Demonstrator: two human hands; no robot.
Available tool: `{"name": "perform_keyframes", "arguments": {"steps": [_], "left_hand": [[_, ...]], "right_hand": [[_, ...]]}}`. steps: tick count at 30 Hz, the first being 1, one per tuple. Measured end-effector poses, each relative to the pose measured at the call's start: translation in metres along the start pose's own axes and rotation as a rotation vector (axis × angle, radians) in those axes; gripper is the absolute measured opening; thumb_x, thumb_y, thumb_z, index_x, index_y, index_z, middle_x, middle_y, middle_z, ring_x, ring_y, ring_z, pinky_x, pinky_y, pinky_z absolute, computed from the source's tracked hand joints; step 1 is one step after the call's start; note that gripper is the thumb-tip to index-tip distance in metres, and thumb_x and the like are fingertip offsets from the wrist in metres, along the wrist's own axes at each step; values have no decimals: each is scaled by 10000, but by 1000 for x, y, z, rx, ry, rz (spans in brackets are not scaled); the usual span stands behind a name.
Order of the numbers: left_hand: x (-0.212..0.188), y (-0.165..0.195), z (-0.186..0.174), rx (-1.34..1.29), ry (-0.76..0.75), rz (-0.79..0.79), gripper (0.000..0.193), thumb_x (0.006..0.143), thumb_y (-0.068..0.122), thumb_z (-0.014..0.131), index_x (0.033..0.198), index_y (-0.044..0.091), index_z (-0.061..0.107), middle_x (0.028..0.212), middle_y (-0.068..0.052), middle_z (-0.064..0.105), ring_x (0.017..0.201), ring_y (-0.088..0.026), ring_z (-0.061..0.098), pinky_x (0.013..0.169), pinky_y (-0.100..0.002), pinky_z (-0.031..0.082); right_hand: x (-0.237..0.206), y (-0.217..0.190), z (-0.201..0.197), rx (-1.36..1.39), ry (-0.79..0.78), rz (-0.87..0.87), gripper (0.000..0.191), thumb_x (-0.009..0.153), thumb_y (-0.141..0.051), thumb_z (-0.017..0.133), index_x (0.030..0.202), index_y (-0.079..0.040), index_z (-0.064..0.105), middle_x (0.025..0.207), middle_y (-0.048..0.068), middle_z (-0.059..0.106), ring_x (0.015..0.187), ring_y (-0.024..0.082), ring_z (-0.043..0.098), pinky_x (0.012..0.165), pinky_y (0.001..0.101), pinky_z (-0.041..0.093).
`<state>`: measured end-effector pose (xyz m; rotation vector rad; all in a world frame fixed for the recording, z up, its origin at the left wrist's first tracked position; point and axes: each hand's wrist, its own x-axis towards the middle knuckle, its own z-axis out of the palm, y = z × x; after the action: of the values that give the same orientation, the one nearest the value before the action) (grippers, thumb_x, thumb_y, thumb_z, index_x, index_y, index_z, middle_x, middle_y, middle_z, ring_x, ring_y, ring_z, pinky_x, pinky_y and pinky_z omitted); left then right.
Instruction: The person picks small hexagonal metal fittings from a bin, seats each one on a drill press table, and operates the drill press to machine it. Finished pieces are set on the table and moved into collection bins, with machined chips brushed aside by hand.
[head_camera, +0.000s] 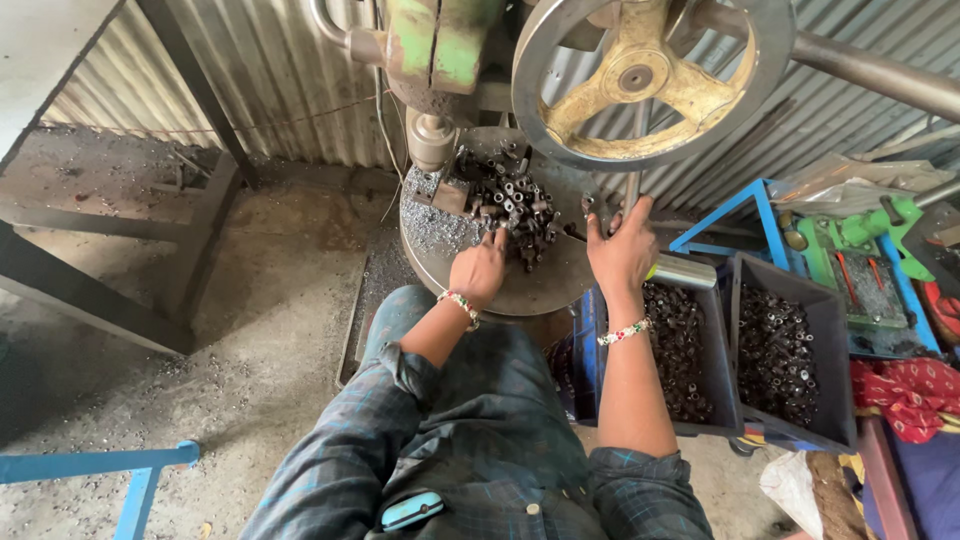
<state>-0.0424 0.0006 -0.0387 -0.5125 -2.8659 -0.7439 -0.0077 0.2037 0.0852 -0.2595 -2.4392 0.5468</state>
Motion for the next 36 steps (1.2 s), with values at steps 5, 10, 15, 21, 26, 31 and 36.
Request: {"name": "perform_keyframes", "arguments": {"steps": [5,10,15,21,26,31,36], "left_hand": [[-22,1,-3,-210,54,-134,465,755,320,823,1062,38,616,1149,-192,653,880,-404,701,729,-495,568],[-53,-59,-45,-851,566,-420,256,894,202,800,1075,47,705,994,-114,753,870,-209,694,781,-342,551],[-21,-115,-104,-1030,661,-539,313,839,118,814,1119,56,687,971,-39,748,811,-80,647,701,-259,522],[1,-102,-137,-1157,490,-494,237,918,154,801,1120,34,773,870,-24,713,687,-76,557,598,-246,438],[8,-98,-137,-1245,499,-447,220,904,159,810,1068,18,776,810,21,712,577,-12,507,482,-213,384],[30,-116,-138,-1223,285,-473,246,914,209,803,1052,7,775,736,1,660,498,-28,414,424,-226,291],[48,-132,-149,-1358,38,-409,263,928,218,765,1051,-14,755,737,34,682,507,-17,466,437,-220,329]], "right_hand": [[0,-1,-2,-2,2,-5,526,859,-268,845,1097,-55,427,766,65,629,642,342,667,603,482,507],[0,-4,-2,21,18,-12,523,849,-257,841,1111,-55,436,763,70,620,647,339,666,609,476,509],[1,-5,-1,-2,30,-18,544,846,-259,854,1107,-42,429,763,77,614,653,358,656,609,494,495],[1,-3,-1,-6,-1,5,539,842,-257,848,1121,-47,437,766,70,619,672,361,664,626,497,499],[3,-5,-1,-23,-13,21,547,848,-262,849,1121,-37,431,762,59,618,653,350,665,627,490,504],[1,0,3,-5,-14,13,566,846,-254,834,1163,-26,424,761,57,613,650,325,669,634,472,516],[16,16,36,-24,-42,77,524,848,-295,838,1132,-23,491,888,108,654,804,369,674,719,500,519]]}}
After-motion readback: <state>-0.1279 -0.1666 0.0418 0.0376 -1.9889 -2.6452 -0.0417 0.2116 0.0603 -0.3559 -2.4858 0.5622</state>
